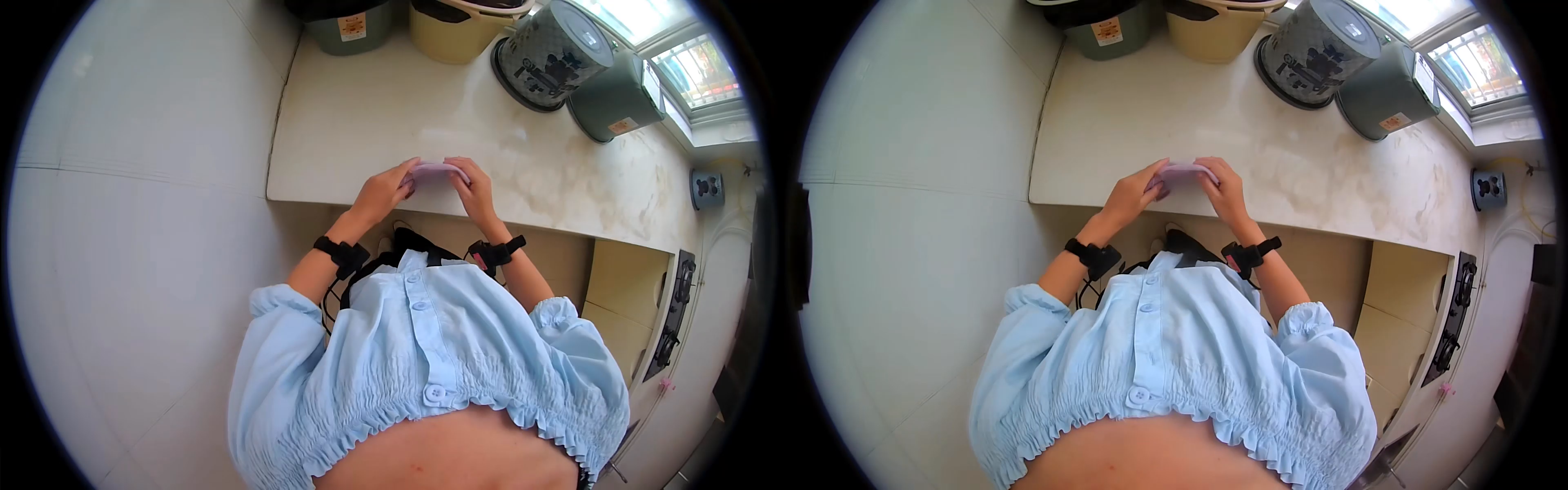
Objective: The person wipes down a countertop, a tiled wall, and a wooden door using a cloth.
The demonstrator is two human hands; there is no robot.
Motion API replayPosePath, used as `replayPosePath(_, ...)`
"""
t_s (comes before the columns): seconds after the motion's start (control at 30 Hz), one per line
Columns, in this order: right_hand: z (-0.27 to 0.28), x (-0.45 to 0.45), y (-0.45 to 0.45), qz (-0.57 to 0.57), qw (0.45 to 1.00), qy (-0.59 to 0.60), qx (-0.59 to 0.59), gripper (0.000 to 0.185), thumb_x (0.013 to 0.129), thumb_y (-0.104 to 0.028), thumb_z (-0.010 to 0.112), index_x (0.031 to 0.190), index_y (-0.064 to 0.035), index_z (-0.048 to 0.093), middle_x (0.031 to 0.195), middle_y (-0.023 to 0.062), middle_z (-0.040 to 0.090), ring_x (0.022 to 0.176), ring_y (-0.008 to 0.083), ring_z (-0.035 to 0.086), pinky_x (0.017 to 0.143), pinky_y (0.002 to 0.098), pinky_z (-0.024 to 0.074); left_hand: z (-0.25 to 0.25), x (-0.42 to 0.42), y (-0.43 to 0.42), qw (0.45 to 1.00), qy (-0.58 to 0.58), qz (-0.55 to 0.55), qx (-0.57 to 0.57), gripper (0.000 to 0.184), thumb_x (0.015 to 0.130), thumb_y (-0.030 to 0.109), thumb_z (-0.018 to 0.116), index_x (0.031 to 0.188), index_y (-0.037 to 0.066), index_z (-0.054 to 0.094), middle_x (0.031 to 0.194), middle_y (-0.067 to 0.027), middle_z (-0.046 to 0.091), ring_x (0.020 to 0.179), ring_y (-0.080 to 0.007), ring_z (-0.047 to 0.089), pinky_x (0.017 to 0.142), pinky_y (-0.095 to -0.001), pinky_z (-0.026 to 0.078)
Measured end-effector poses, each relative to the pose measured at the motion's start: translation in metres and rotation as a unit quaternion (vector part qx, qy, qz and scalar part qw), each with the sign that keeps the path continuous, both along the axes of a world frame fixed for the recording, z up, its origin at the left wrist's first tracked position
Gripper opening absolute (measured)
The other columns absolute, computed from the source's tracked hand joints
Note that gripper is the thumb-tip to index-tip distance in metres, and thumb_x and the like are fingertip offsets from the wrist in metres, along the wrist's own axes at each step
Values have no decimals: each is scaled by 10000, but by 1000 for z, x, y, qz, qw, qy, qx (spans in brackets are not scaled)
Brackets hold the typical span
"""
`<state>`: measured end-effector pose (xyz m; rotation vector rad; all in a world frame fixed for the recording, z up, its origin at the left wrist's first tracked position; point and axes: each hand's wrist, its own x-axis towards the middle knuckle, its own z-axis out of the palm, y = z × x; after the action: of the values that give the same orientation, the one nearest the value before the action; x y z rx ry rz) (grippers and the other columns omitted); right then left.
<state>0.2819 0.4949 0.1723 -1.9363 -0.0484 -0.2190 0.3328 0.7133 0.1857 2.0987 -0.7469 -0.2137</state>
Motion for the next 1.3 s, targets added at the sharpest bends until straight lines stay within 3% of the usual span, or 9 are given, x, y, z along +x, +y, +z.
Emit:
replayPosePath(0.1, 56, 6, 2, -44, 962, -4, 268, 232, 849, 5, 491, 1030, -47, 628, 969, 87, 616, 819, 127, 524, 747, 223, 404, 69, -4, -1, 992, 50, -7, -115, 369, 832, 65, 639, 1195, 111, 596, 966, -104, 661, 843, -259, 637, 764, -321, 517)
replayPosePath(0.27, 179, -16, -35, 187, 903, -271, 275, 204, 784, -156, 596, 661, -15, 679, 600, 36, 467, 540, 142, 417, 508, 295, 310, 215, -36, 26, 960, 15, -217, -179, 195, 825, 97, 687, 1019, 73, 684, 1059, -96, 597, 904, -205, 618, 741, -295, 506)
replayPosePath(0.4, 275, -36, -71, 527, 743, -388, 139, 183, 805, -132, 610, 909, -171, 755, 603, -52, 401, 459, 46, 356, 418, 198, 244, 277, -55, 100, 645, 28, -639, -419, 169, 903, 125, 544, 855, 59, 692, 873, -73, 624, 762, -171, 600, 704, -263, 459)
replayPosePath(0.63, 299, -68, -78, 522, 622, -565, 150, 304, 737, 31, 515, 875, -103, 749, 660, -56, 384, 500, 7, 354, 466, 171, 245, 301, -88, 142, 734, -254, -483, -404, 158, 846, 101, 578, 793, 55, 720, 819, -52, 665, 707, -116, 590, 643, -238, 435)
replayPosePath(0.9, 313, -93, -75, 445, 571, -668, 172, 245, 811, -27, 533, 849, -129, 752, 639, -88, 406, 490, -2, 353, 464, 174, 235, 312, -122, 167, 769, -199, -433, -426, 233, 877, 252, 619, 795, 59, 722, 819, -59, 667, 677, -127, 587, 600, -236, 446)
replayPosePath(1.03, 306, -55, -71, 512, 603, -563, 238, 274, 829, -21, 502, 857, -127, 753, 670, -66, 411, 505, 15, 382, 477, 169, 283, 286, -94, 154, 780, -54, -401, -476, 295, 893, 327, 639, 796, 61, 723, 820, -62, 667, 662, -133, 585, 578, -235, 452)
replayPosePath(1.13, 266, -11, -121, 527, 742, -308, 279, 191, 783, -317, 776, 866, -154, 722, 698, -26, 485, 510, 83, 452, 444, 211, 310, 227, -49, 128, 814, 79, -326, -474, 355, 896, 342, 637, 691, 59, 701, 687, -20, 664, 540, -133, 575, 463, -266, 430)
replayPosePath(1.2, 248, -12, -69, 90, 936, -181, 287, 136, 898, -161, 605, 908, -31, 644, 776, 14, 536, 724, 117, 536, 629, 223, 401, 227, -37, 103, 931, 152, -196, -269, 298, 897, 249, 621, 708, 22, 660, 672, -41, 647, 589, -142, 594, 540, -256, 460)
replayPosePath(1.3, 216, 61, -68, 95, 994, 34, 27, 151, 921, -155, 567, 958, -22, 630, 855, -32, 569, 798, 30, 483, 704, 175, 378, 201, -7, 54, 925, 293, -176, -166, 239, 904, 177, 577, 764, -5, 641, 710, -54, 645, 648, -128, 594, 599, -249, 464)
